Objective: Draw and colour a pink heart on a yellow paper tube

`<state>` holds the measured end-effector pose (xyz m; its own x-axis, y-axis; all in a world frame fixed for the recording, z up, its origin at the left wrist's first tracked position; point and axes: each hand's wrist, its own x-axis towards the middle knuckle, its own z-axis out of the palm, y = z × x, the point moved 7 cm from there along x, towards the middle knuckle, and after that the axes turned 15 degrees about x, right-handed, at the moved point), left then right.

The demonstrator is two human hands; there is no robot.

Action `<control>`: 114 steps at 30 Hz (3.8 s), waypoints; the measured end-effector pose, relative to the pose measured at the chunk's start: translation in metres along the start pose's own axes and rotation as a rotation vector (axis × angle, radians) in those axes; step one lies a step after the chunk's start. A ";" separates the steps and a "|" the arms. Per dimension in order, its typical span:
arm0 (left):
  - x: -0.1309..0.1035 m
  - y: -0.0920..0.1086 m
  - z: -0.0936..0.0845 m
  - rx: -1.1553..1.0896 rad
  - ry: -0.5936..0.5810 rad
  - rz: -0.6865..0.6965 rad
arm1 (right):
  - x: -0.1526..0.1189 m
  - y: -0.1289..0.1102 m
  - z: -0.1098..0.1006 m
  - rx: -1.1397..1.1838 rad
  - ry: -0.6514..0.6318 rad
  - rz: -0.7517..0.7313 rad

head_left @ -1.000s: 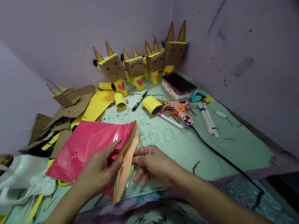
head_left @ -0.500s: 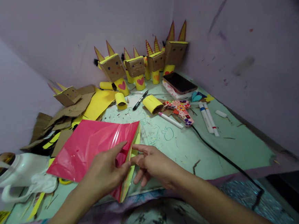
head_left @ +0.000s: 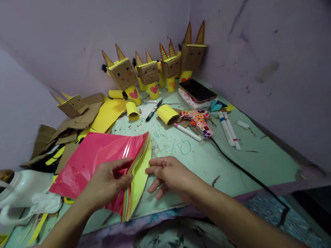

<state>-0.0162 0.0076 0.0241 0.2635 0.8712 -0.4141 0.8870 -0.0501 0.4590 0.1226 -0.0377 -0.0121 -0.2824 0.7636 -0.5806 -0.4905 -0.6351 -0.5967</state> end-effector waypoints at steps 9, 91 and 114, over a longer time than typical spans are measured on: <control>-0.001 0.000 -0.001 0.046 0.022 0.019 | 0.003 0.002 0.014 0.011 -0.076 0.018; -0.012 0.016 0.002 0.325 0.065 0.057 | 0.014 0.009 0.019 -0.027 -0.086 0.057; -0.009 0.026 -0.001 0.516 0.165 0.001 | -0.005 -0.004 -0.001 -0.088 0.023 -0.038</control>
<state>0.0039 -0.0014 0.0401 0.2382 0.9342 -0.2654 0.9688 -0.2479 -0.0030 0.1268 -0.0394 -0.0073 -0.2451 0.7853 -0.5685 -0.4257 -0.6140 -0.6647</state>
